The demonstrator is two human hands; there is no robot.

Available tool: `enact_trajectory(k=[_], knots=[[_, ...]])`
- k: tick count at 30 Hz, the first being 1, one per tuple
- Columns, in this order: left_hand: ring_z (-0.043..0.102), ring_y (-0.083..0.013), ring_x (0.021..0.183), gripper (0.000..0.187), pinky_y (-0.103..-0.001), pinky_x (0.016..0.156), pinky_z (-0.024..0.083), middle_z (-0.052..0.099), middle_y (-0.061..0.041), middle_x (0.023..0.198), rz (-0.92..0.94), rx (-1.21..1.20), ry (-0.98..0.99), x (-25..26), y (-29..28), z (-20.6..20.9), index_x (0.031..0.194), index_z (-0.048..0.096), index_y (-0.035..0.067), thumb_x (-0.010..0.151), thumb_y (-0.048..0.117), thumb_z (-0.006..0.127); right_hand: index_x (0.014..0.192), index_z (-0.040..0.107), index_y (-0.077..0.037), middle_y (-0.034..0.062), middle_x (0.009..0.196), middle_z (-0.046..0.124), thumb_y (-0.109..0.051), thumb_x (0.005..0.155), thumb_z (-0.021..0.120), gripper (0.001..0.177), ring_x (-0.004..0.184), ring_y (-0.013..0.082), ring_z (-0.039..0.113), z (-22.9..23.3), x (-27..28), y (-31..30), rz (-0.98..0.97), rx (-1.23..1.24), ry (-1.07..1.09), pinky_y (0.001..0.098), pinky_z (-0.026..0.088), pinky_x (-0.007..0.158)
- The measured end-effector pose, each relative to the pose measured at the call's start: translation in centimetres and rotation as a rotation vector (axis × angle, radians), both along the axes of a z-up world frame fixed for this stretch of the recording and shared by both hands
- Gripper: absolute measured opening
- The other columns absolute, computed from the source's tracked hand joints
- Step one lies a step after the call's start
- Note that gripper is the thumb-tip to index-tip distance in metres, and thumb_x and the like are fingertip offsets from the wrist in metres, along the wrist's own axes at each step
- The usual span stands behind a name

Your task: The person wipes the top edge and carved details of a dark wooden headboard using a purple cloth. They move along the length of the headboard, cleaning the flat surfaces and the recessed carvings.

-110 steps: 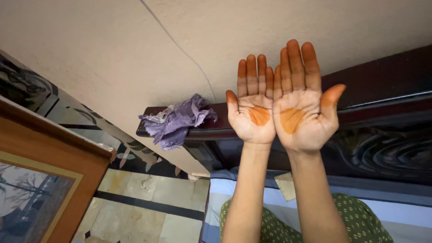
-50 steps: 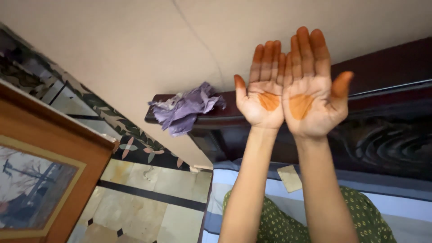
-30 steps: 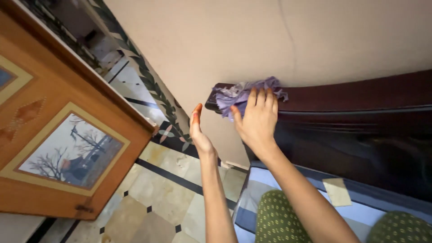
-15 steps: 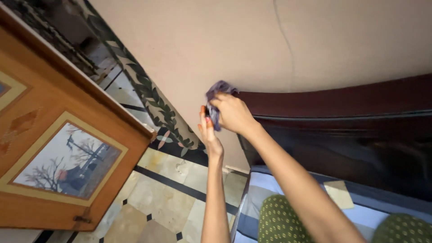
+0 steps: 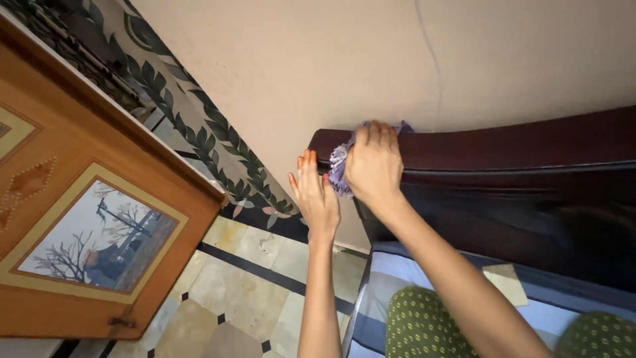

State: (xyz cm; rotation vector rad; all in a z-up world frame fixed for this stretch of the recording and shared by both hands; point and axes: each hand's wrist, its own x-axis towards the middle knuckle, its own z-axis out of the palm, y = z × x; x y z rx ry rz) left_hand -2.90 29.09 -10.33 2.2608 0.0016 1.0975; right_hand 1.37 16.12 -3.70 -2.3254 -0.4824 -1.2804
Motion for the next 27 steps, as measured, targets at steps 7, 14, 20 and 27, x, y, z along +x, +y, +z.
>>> enact_trajectory(k=[7, 14, 20, 27], knots=[[0.038, -0.0345, 0.154, 0.062, -0.055, 0.129, 0.011, 0.051, -0.015, 0.157, 0.0, 0.01, -0.028, 0.1, 0.5, -0.6, 0.149, 0.052, 0.005, 0.087, 0.006, 0.047, 0.108, 0.064, 0.009, 0.0278, 0.106, 0.069, -0.022, 0.097, 0.06, 0.033, 0.107, 0.0418, 0.064, 0.5, 1.7, 2.9, 0.207, -0.038, 0.193, 0.0482, 0.05, 0.1], [0.039, -0.0361, 0.153, 0.054, -0.055, 0.13, 0.013, 0.051, -0.017, 0.157, -0.049, -0.005, -0.063, 0.2, 1.4, -1.1, 0.145, 0.055, 0.001, 0.092, 0.008, 0.048, 0.116, 0.064, 0.007, 0.0253, 0.123, 0.067, -0.019, 0.095, 0.056, 0.034, 0.121, 0.0402, 0.062, 0.8, 4.6, 3.2, 0.662, -0.152, 0.278, 0.0446, 0.051, 0.097], [0.046, -0.0335, 0.148, 0.052, -0.055, 0.128, 0.012, 0.058, -0.015, 0.151, -0.045, -0.029, 0.007, -0.4, 1.4, 0.7, 0.143, 0.06, 0.003, 0.093, 0.012, 0.052, 0.132, 0.061, 0.002, 0.0206, 0.142, 0.059, -0.024, 0.095, 0.058, 0.045, 0.134, 0.0332, 0.054, 0.5, 2.7, -2.0, 0.616, -0.43, 0.294, 0.0431, 0.046, 0.108], [0.052, -0.0328, 0.142, 0.042, -0.051, 0.127, 0.02, 0.061, -0.016, 0.146, -0.038, -0.054, 0.012, -0.2, 1.0, 1.9, 0.136, 0.063, 0.001, 0.098, 0.017, 0.06, 0.123, 0.067, -0.003, 0.017, 0.133, 0.067, -0.023, 0.095, 0.058, 0.035, 0.124, 0.0313, 0.062, 2.9, -1.7, -8.8, 0.352, -0.294, 0.477, 0.0439, 0.053, 0.097]])
